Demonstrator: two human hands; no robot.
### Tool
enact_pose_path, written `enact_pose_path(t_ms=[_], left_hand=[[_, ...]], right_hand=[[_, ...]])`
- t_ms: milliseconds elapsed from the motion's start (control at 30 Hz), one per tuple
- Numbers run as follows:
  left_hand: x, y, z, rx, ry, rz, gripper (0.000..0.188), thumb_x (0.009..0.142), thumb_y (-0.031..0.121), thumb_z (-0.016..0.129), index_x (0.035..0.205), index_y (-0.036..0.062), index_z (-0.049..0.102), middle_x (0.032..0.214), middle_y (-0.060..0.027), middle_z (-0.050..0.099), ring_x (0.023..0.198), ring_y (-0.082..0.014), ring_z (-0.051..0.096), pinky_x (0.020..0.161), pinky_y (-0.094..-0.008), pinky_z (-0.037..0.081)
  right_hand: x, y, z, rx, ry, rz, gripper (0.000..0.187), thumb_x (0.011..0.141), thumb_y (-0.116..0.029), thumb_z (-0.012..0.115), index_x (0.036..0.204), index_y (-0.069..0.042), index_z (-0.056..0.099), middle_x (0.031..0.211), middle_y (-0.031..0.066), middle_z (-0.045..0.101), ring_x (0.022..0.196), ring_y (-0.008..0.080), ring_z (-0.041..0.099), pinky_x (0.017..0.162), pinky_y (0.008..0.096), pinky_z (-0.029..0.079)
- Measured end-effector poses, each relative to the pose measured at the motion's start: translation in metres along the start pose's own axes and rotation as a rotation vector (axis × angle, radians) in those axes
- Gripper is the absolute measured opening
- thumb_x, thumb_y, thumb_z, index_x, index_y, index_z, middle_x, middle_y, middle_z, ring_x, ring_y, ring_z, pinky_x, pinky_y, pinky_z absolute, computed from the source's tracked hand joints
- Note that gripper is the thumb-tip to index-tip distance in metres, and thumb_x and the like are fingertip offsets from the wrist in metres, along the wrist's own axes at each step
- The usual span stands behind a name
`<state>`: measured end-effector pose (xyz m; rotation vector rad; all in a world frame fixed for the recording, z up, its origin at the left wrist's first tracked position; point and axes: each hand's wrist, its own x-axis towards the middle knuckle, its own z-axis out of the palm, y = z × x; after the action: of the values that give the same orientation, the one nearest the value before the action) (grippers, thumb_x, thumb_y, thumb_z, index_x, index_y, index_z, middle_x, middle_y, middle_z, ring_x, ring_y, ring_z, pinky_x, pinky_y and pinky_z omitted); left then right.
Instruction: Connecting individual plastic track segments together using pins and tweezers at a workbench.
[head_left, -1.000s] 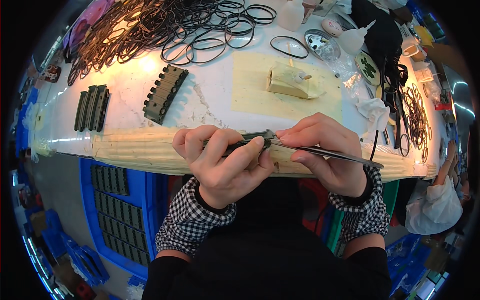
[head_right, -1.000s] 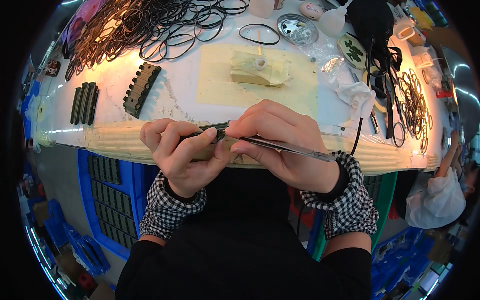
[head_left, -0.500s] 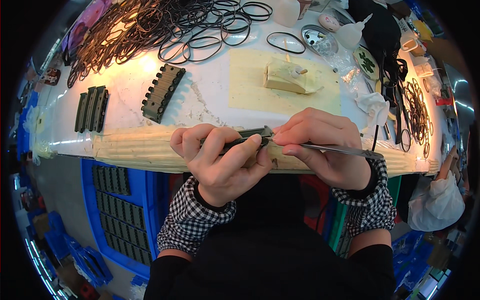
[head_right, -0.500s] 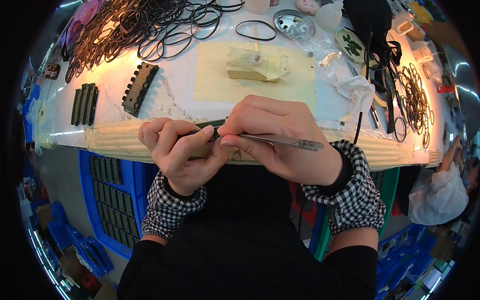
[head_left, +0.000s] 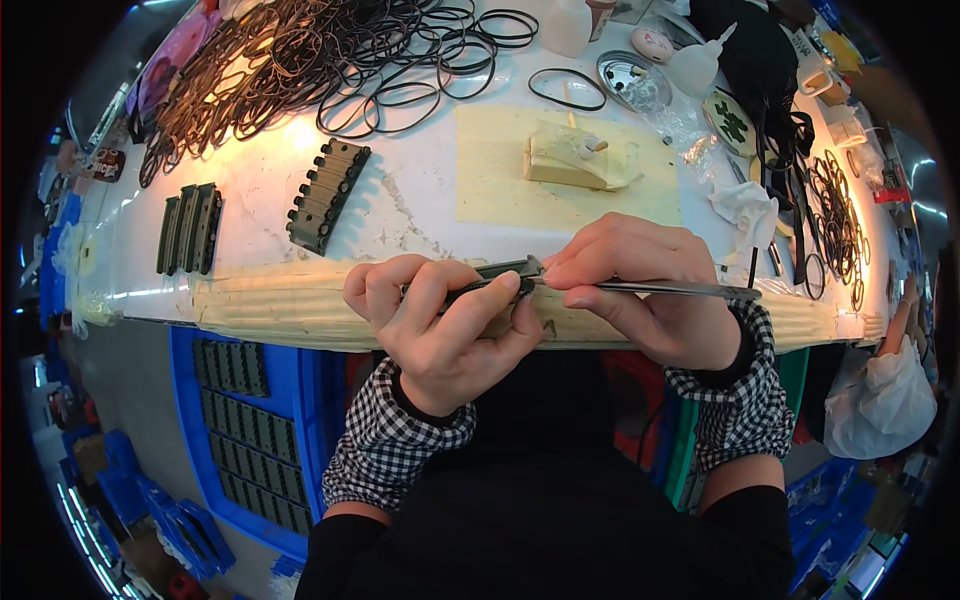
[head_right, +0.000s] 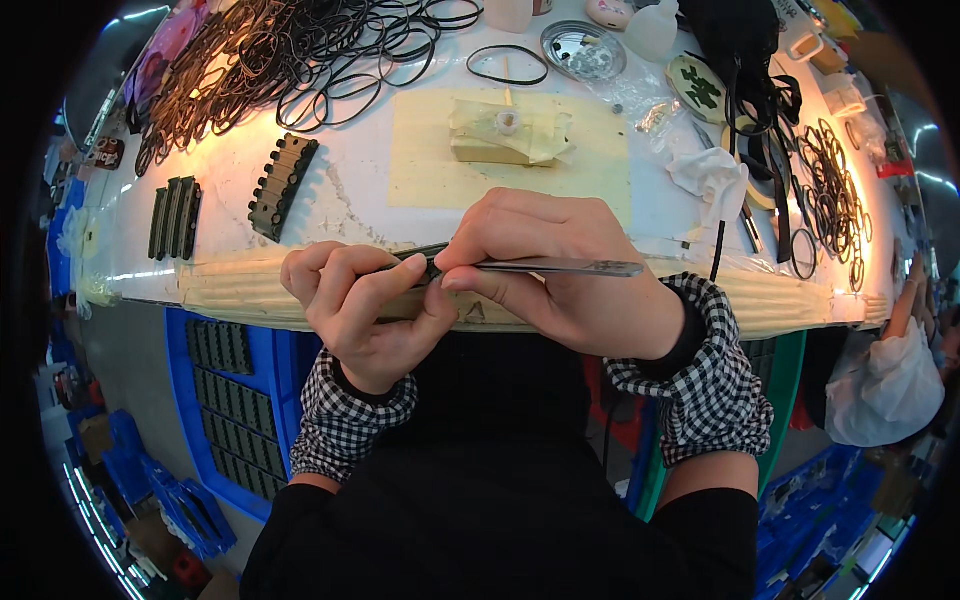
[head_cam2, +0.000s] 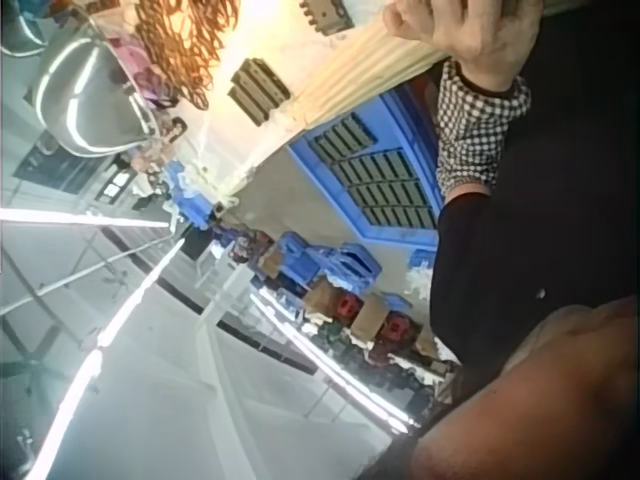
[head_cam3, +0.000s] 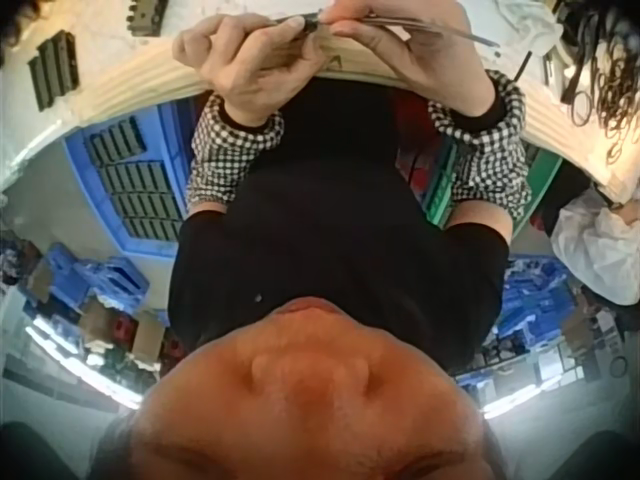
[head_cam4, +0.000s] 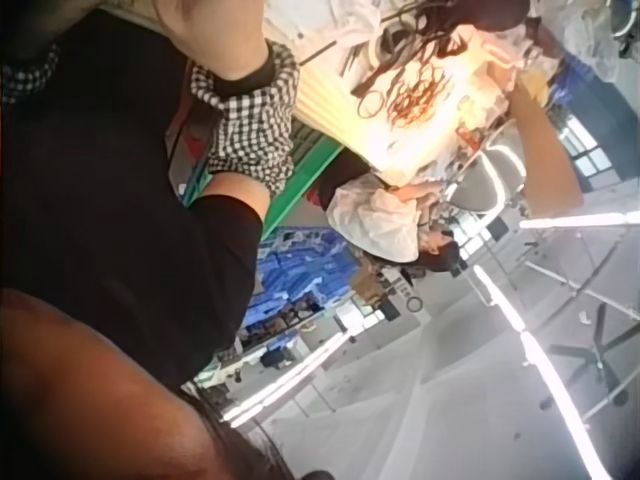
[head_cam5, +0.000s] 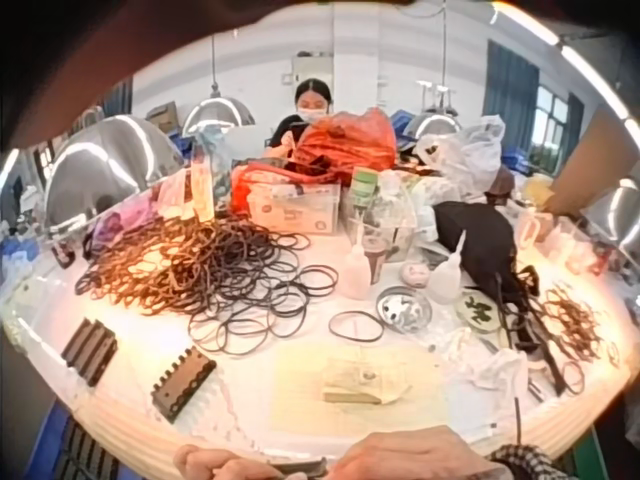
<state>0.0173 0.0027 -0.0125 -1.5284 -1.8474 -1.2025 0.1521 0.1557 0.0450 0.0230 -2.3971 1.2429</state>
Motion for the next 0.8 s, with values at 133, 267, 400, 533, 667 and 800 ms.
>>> enact_pose_path(t_ms=[133, 267, 400, 533, 667, 800], left_hand=[[0.0006, 0.0003, 0.0002, 0.005, 0.007, 0.004, 0.026, 0.058, 0.015, 0.079, 0.081, 0.0174, 0.067, 0.072, 0.0041, 0.056, 0.080, -0.0198, 0.047, 0.076, -0.0344, 0.035], [0.0002, -0.0002, 0.0000, 0.003, 0.004, 0.005, 0.025, 0.058, 0.015, 0.079, 0.081, 0.0176, 0.067, 0.072, 0.0043, 0.056, 0.080, -0.0198, 0.047, 0.076, -0.0346, 0.035], [0.0001, -0.0001, 0.0003, 0.006, 0.007, 0.006, 0.025, 0.059, 0.016, 0.079, 0.081, 0.0178, 0.067, 0.073, 0.0045, 0.057, 0.080, -0.0199, 0.047, 0.076, -0.0347, 0.035], [-0.0008, -0.0008, 0.0003, 0.004, 0.001, 0.005, 0.025, 0.059, 0.016, 0.080, 0.080, 0.0177, 0.067, 0.073, 0.0044, 0.057, 0.081, -0.0199, 0.047, 0.076, -0.0346, 0.035], [-0.0001, 0.0001, 0.0004, 0.001, 0.004, -0.002, 0.025, 0.059, 0.016, 0.080, 0.080, 0.0174, 0.067, 0.073, 0.0042, 0.057, 0.081, -0.0199, 0.047, 0.077, -0.0347, 0.036], [-0.0016, -0.0015, 0.0055, 0.021, 0.071, -0.027, 0.022, 0.053, 0.023, 0.079, 0.072, 0.0248, 0.068, 0.069, 0.0081, 0.051, 0.077, -0.0154, 0.047, 0.076, -0.0367, 0.030]], right_hand=[[0.0010, 0.0001, -0.0011, -0.009, -0.009, -0.010, 0.013, 0.086, -0.011, 0.069, 0.090, 0.000, 0.064, 0.084, 0.0092, 0.064, 0.074, 0.0242, 0.063, 0.063, 0.0309, 0.050], [0.0006, 0.0000, -0.0008, -0.006, -0.009, -0.011, 0.013, 0.086, -0.011, 0.069, 0.090, 0.000, 0.064, 0.084, 0.0092, 0.064, 0.074, 0.0244, 0.063, 0.063, 0.0310, 0.050], [0.0013, 0.0003, -0.0015, -0.010, -0.011, -0.021, 0.013, 0.086, -0.011, 0.069, 0.089, 0.000, 0.063, 0.084, 0.0092, 0.064, 0.074, 0.0247, 0.063, 0.063, 0.0312, 0.050], [0.0009, 0.0011, -0.0008, -0.016, -0.007, -0.022, 0.012, 0.086, -0.011, 0.069, 0.089, 0.000, 0.063, 0.084, 0.0091, 0.064, 0.074, 0.0246, 0.062, 0.063, 0.0314, 0.049], [0.0012, 0.0003, -0.0012, -0.012, -0.005, -0.024, 0.012, 0.086, -0.011, 0.069, 0.089, 0.000, 0.063, 0.083, 0.0091, 0.063, 0.074, 0.0245, 0.062, 0.062, 0.0310, 0.049], [0.0003, -0.0019, 0.0018, -0.091, -0.004, -0.072, 0.014, 0.085, -0.013, 0.069, 0.089, -0.001, 0.062, 0.082, 0.0084, 0.062, 0.074, 0.0238, 0.062, 0.060, 0.0315, 0.050]])
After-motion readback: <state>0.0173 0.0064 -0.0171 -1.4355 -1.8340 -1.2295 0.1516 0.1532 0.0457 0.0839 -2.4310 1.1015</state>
